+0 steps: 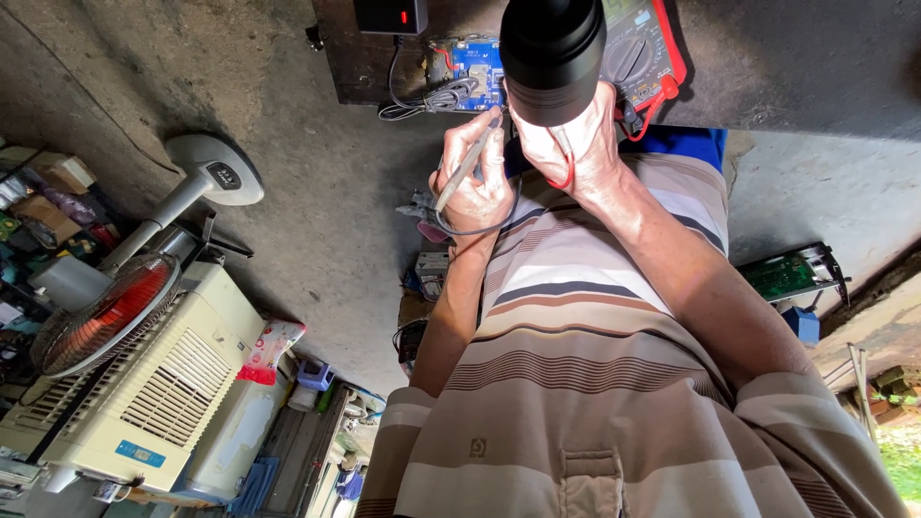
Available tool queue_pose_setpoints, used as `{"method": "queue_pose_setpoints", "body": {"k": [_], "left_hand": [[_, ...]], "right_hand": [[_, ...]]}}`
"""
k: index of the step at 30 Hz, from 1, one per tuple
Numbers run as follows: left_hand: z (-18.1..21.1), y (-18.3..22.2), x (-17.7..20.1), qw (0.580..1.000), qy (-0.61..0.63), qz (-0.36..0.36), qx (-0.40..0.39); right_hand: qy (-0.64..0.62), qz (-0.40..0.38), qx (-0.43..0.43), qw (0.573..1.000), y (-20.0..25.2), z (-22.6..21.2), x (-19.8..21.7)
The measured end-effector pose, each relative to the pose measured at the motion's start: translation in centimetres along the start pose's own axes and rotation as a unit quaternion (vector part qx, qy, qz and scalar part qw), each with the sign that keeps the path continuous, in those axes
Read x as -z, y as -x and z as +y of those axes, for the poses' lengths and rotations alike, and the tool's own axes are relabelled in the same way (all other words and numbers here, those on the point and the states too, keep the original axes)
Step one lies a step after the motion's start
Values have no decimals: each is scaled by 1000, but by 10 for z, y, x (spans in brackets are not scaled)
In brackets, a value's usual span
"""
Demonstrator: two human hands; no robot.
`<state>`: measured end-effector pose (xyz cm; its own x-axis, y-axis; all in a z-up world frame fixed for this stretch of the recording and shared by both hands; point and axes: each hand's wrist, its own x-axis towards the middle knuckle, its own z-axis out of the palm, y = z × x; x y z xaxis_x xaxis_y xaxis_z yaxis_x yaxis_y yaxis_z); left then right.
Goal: Testing battery pack voltage with a multimeter and disassembling the plastic housing for inspection and cleaning.
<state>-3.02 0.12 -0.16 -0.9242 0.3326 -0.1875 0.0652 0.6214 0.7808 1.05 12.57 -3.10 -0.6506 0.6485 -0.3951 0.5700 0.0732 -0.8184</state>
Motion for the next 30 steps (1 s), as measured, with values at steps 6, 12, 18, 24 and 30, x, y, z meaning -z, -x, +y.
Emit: {"method": "queue_pose_setpoints", "body": {"k": [6,12,18,24,30], "left_hand": [[3,-2,0,1000,4,0,5],[2,-1,-1,1000,5,3,-2],[2,-1,-1,1000,-5,2,-3],[1,0,0,1000,-1,-1,4],[7,-3,4,1000,-22,-4,0]], "right_hand": [[9,2,-34,999,-1,0,-3],[17,2,-66,998,-1,-2,-6],[24,2,-100,995,-1,-2,-8],[31,3,-131,991,0,-3,-9],[38,5,-148,988,2,-3,-12]]}}
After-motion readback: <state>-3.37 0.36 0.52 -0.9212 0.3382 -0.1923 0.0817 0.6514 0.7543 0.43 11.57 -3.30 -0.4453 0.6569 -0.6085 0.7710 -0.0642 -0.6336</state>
